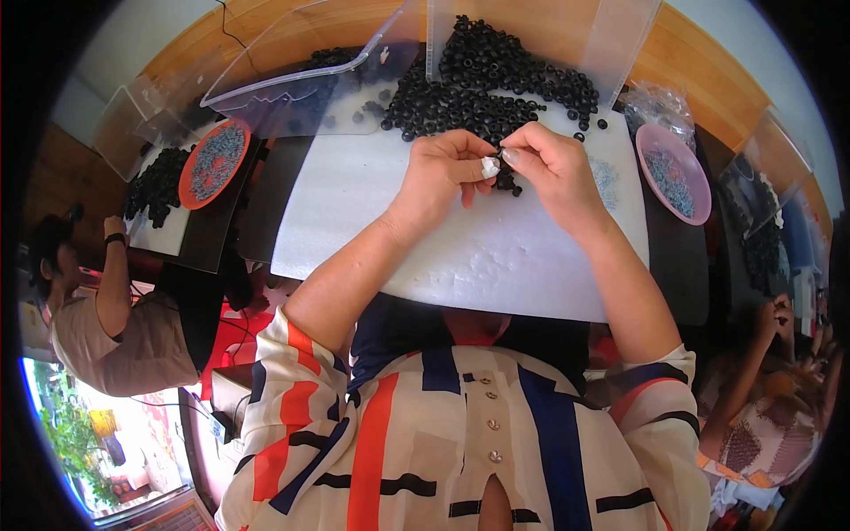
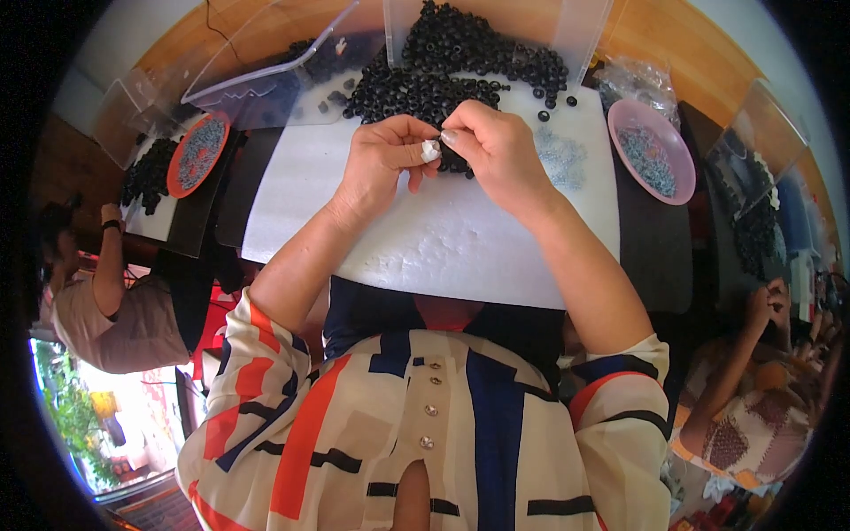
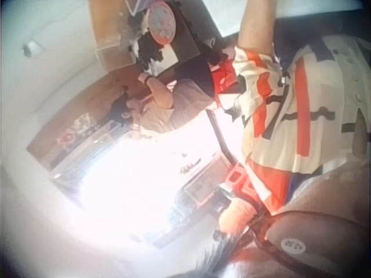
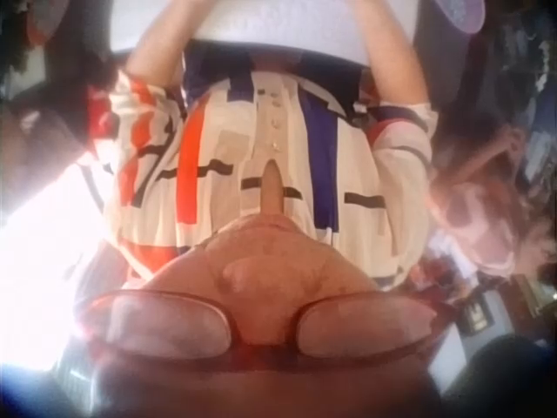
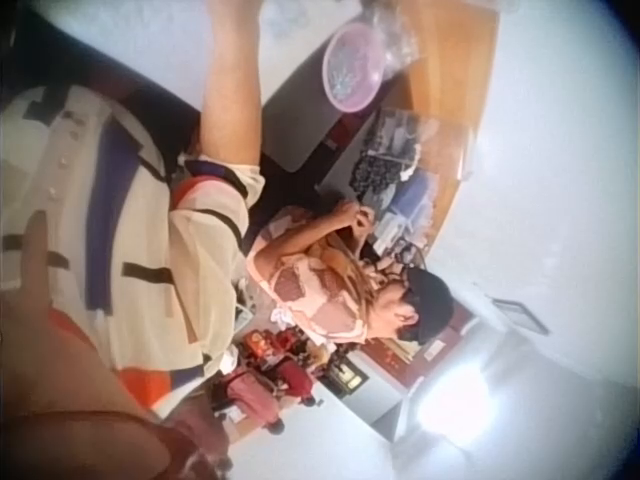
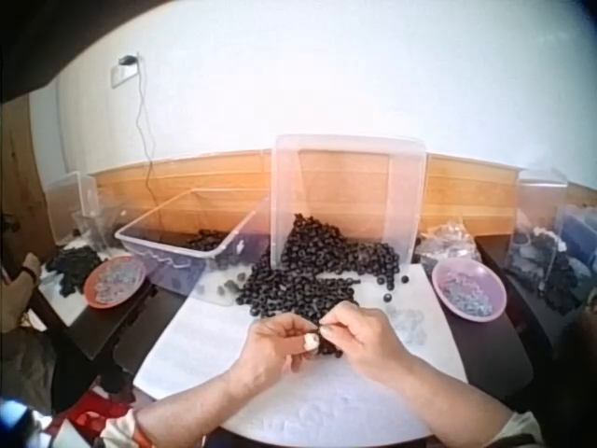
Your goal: The person assembles small black rubber rings onto white plastic components by hand.
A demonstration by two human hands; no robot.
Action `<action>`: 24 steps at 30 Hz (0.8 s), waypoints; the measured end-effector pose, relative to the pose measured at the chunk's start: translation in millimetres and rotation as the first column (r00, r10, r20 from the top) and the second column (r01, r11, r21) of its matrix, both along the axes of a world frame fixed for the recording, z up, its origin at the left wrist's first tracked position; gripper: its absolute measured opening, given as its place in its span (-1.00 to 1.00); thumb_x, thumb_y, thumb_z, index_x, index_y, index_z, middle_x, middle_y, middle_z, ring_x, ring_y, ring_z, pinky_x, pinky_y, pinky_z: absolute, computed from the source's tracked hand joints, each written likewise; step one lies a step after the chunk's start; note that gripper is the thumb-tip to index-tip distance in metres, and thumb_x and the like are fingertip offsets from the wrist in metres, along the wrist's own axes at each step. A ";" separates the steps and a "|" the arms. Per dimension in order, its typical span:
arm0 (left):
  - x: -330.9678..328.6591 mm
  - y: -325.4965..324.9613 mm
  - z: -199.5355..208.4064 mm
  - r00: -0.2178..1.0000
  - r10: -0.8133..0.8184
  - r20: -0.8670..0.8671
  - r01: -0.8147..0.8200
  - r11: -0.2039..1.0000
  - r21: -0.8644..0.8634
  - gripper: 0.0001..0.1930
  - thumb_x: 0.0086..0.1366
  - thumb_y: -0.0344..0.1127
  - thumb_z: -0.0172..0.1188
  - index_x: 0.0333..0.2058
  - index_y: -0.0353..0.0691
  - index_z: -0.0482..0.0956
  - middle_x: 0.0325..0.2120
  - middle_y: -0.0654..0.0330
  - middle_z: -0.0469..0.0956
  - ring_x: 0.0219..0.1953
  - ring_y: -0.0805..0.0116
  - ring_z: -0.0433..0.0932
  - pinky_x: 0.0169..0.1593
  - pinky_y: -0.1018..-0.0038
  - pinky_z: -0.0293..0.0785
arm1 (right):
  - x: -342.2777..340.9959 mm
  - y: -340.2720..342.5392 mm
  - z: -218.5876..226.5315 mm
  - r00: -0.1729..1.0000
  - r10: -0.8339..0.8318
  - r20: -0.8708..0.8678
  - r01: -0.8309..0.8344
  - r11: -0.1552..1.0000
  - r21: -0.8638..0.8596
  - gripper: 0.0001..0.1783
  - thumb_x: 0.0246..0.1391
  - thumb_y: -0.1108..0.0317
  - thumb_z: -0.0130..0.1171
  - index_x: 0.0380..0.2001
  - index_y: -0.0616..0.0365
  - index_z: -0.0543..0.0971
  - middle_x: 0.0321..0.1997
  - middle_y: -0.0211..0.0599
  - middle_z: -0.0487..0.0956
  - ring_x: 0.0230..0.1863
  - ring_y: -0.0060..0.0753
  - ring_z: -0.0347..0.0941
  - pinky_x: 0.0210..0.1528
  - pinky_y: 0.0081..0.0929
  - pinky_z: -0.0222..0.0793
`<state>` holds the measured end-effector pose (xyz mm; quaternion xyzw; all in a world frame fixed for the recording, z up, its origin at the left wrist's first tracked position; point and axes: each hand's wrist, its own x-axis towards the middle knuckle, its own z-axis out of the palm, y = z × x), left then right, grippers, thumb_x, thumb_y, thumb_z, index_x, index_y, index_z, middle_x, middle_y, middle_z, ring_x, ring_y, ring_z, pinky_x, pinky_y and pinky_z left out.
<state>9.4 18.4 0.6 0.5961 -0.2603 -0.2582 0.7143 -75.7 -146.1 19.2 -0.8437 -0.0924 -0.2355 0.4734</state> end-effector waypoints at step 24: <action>-1.4 1.5 0.9 0.997 -0.032 -0.073 0.030 0.999 -0.033 -0.87 0.18 -0.53 0.23 -0.29 -0.42 0.54 -0.49 0.09 0.61 -0.52 0.39 0.58 -0.58 0.56 0.40 | 4.6 -4.7 -4.0 0.983 0.137 -0.123 -0.083 0.924 0.373 -0.96 0.10 0.51 0.18 -0.40 0.28 0.55 -0.41 -0.42 0.59 -0.39 -0.66 0.42 -0.32 -0.62 0.35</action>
